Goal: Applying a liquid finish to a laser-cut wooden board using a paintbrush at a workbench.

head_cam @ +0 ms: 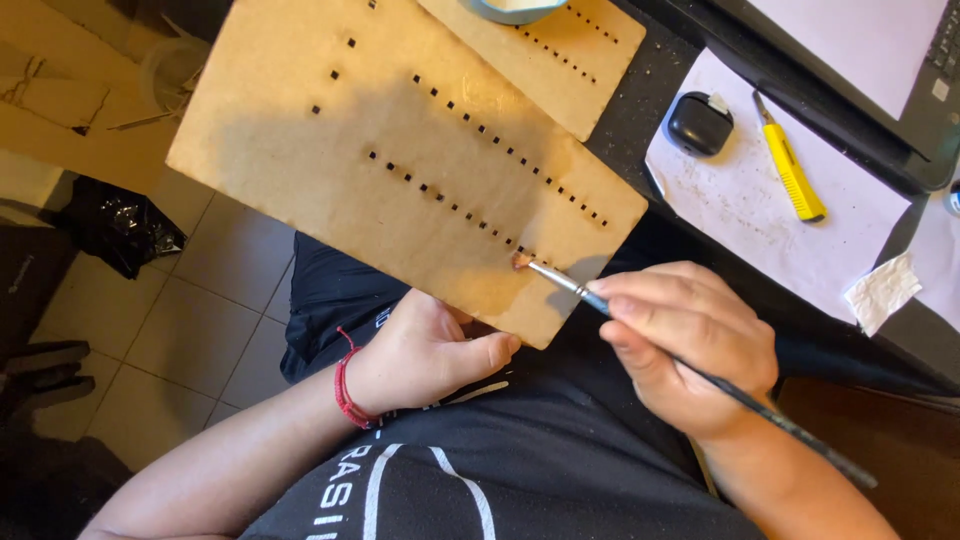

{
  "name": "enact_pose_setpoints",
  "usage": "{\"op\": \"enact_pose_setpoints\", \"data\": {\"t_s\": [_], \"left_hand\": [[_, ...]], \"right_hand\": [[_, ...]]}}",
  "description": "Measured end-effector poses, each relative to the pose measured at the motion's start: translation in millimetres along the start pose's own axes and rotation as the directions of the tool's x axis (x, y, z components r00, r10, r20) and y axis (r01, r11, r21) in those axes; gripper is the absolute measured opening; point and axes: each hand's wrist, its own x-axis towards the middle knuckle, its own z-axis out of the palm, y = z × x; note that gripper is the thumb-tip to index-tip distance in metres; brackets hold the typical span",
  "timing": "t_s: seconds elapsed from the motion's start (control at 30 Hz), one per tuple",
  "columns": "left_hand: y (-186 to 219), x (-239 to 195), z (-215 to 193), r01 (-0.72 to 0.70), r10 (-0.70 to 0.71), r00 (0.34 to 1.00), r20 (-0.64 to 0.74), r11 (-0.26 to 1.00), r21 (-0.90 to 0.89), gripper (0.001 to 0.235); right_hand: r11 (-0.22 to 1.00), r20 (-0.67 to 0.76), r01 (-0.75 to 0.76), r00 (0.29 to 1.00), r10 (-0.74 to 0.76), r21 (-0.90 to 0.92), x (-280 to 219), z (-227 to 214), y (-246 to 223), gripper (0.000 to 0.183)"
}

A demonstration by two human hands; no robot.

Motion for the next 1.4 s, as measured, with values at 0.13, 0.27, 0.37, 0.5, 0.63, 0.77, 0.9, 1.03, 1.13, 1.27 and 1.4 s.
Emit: {"op": "enact_pose_setpoints", "data": {"t_s": [0.13,0.27,0.37,0.5,0.63,0.77,0.9,1.03,1.13,1.27,1.4], "left_hand": [[-1,0,-1,-0.036,0.036,0.999,0.009,0.996,0.085,0.022],[8,3,0,-0.024,0.023,1.000,0.020,0.999,0.041,0.027],[7,4,-1,-0.015,0.014,1.000,0.018,1.000,0.026,0.025],[12,8,3,-0.021,0.021,1.000,0.002,1.000,-0.018,0.024],[5,8,3,0.036,-0.040,0.999,-0.031,0.991,-0.126,0.023],[-5,4,3,0.021,-0.025,0.999,-0.020,0.984,-0.178,0.022],[0,7,1,0.066,-0.071,0.997,-0.030,0.987,-0.150,0.014],[-1,7,0,0.041,-0.045,0.999,-0.017,0.981,-0.189,0.016],[-1,7,0,0.026,-0.031,0.999,-0.023,0.982,-0.185,0.011],[3,6,1,0.032,-0.033,0.999,-0.009,0.993,-0.117,0.018],[9,7,0,-0.030,0.030,0.999,0.025,1.000,0.002,0.017]], "right_hand": [[0.998,0.063,0.014,0.998,-0.018,0.063,-2,-2,1,0.012],[0.999,-0.024,0.018,1.000,-0.019,-0.035,3,-3,9,0.011],[0.997,-0.016,0.056,0.998,-0.057,-0.056,1,1,5,0.011],[0.986,0.013,0.141,0.990,-0.140,-0.093,-4,1,9,0.010],[0.956,-0.035,0.139,0.988,-0.153,-0.259,-4,-4,17,0.013],[0.942,0.135,0.231,0.970,-0.203,-0.244,-16,-2,8,0.015],[0.975,-0.022,-0.008,1.000,0.003,-0.220,-4,-12,12,0.008],[0.976,-0.033,-0.202,0.979,0.200,-0.079,-7,-12,2,0.007],[0.865,-0.063,-0.407,0.895,0.442,0.293,-19,-11,13,0.010],[0.594,0.022,-0.536,0.753,0.657,0.600,-24,-14,31,0.010],[0.607,0.130,-0.580,0.772,0.622,0.543,-21,-15,29,0.009]]}}
